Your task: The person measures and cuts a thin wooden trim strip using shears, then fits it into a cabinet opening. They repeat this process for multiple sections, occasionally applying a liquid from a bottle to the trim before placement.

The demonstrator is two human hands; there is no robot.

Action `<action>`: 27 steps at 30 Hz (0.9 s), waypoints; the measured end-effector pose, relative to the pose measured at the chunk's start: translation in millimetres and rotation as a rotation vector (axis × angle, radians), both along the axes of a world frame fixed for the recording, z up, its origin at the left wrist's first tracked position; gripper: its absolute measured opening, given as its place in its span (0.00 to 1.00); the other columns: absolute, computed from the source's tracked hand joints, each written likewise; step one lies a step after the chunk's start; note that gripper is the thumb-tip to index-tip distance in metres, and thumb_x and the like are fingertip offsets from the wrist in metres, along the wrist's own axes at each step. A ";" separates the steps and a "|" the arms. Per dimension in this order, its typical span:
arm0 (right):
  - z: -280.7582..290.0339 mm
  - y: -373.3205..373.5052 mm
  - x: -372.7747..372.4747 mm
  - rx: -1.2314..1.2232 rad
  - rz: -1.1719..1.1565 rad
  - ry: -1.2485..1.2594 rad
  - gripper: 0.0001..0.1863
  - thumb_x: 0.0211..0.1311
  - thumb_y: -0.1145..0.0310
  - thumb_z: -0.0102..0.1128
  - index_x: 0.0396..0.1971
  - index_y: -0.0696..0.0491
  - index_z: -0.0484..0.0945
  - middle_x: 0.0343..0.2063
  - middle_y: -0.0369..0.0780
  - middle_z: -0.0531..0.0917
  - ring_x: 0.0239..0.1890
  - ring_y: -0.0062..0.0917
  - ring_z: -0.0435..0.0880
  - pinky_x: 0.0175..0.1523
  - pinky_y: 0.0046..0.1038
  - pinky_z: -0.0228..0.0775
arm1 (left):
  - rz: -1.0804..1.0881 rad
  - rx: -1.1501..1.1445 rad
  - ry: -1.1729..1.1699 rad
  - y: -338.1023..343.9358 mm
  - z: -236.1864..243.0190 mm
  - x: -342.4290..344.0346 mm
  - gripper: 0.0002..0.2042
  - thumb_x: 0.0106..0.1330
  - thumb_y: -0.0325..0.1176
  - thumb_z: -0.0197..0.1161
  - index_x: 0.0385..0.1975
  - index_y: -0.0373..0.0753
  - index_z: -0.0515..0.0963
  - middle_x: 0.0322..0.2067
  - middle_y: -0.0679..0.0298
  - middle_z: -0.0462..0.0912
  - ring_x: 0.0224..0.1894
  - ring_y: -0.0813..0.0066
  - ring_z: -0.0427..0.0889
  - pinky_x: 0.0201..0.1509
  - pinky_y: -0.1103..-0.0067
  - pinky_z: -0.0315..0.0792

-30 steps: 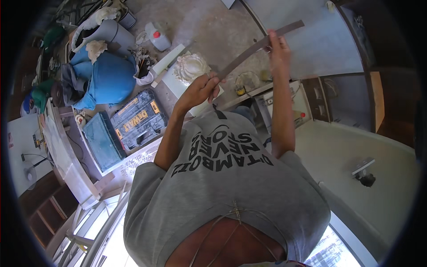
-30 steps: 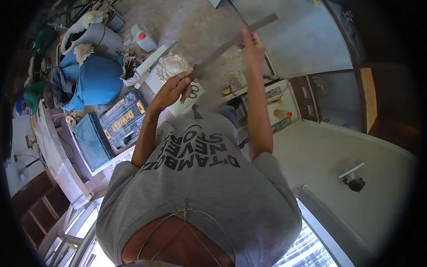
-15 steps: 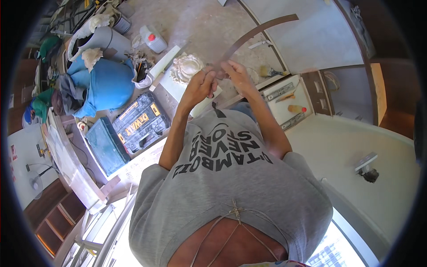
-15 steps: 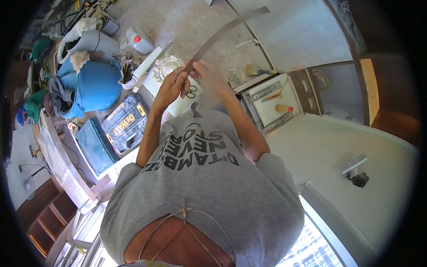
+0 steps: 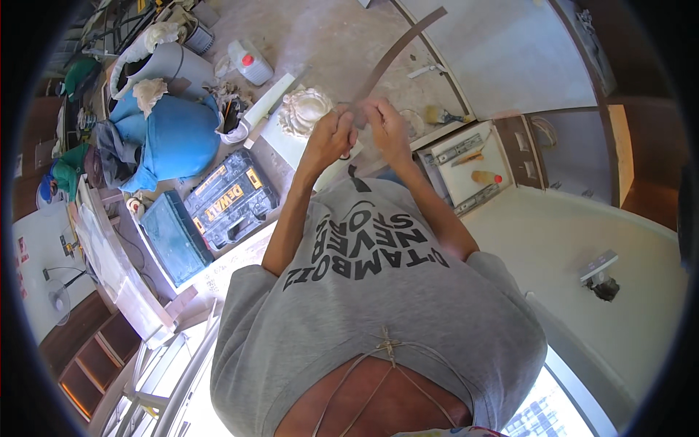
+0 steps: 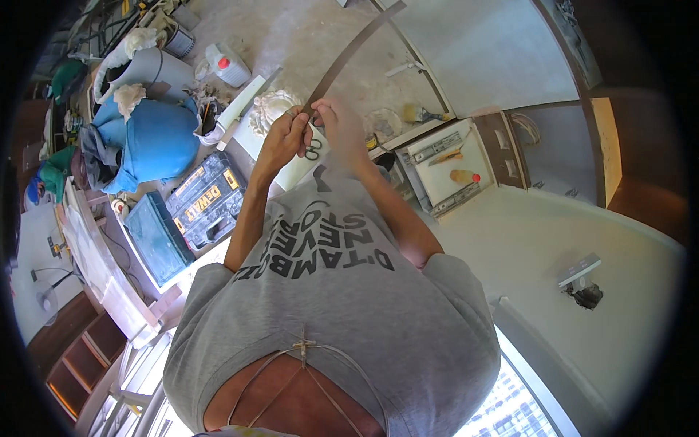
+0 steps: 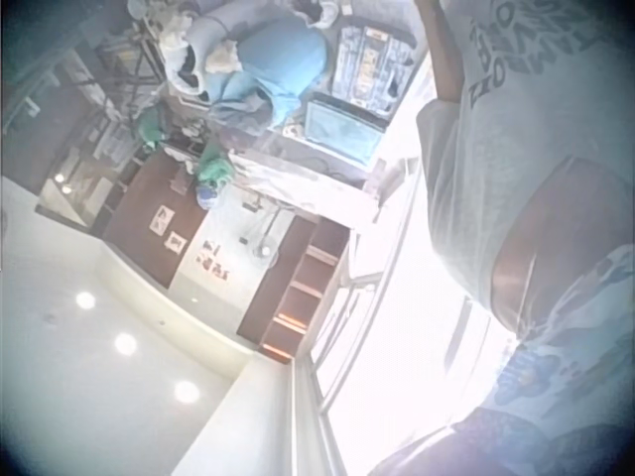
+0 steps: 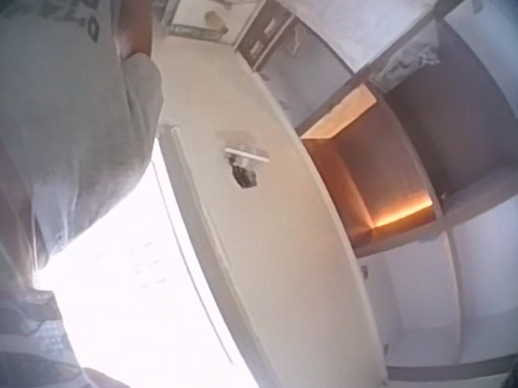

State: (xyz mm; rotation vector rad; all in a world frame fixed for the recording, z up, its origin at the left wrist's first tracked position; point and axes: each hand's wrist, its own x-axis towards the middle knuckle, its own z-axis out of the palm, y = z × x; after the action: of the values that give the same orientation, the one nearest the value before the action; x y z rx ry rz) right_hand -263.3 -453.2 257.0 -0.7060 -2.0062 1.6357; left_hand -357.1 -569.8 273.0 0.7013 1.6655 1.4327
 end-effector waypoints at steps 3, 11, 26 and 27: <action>2.1 1.4 -1.6 -0.048 -0.020 0.021 0.15 0.66 0.63 0.45 0.40 0.57 0.76 0.29 0.40 0.81 0.31 0.23 0.81 0.39 0.25 0.71 | 0.000 0.034 -0.018 -0.4 -1.0 -0.1 0.13 0.73 0.36 0.42 0.38 0.31 0.68 0.15 0.70 0.70 0.12 0.85 0.65 0.17 0.87 0.60; 12.0 2.7 -4.9 0.067 0.005 -0.043 0.15 0.65 0.63 0.45 0.38 0.57 0.77 0.28 0.41 0.82 0.32 0.26 0.82 0.40 0.25 0.70 | 0.032 -0.010 -0.009 -0.8 -6.1 -2.9 0.13 0.73 0.35 0.42 0.41 0.30 0.68 0.15 0.70 0.69 0.13 0.85 0.64 0.17 0.87 0.60; 15.3 -4.6 -3.3 0.067 0.030 -0.116 0.17 0.65 0.61 0.45 0.38 0.58 0.77 0.32 0.42 0.83 0.34 0.27 0.83 0.41 0.26 0.71 | 0.015 0.075 0.088 -4.3 -9.7 -4.4 0.13 0.73 0.35 0.42 0.37 0.31 0.69 0.15 0.70 0.69 0.13 0.85 0.64 0.17 0.87 0.60; 14.5 -4.7 -3.5 0.080 -0.004 -0.045 0.16 0.64 0.62 0.45 0.38 0.58 0.78 0.32 0.42 0.83 0.35 0.27 0.83 0.41 0.26 0.71 | 0.024 0.081 0.058 -4.9 -10.1 -4.3 0.13 0.73 0.35 0.42 0.37 0.31 0.69 0.15 0.70 0.69 0.13 0.85 0.64 0.17 0.87 0.60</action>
State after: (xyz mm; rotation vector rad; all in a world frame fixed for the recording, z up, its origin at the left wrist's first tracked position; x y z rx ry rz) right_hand -266.7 -457.9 271.5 -0.7239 -2.0876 1.5411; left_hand -361.4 -574.7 262.9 0.7769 1.6729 1.5174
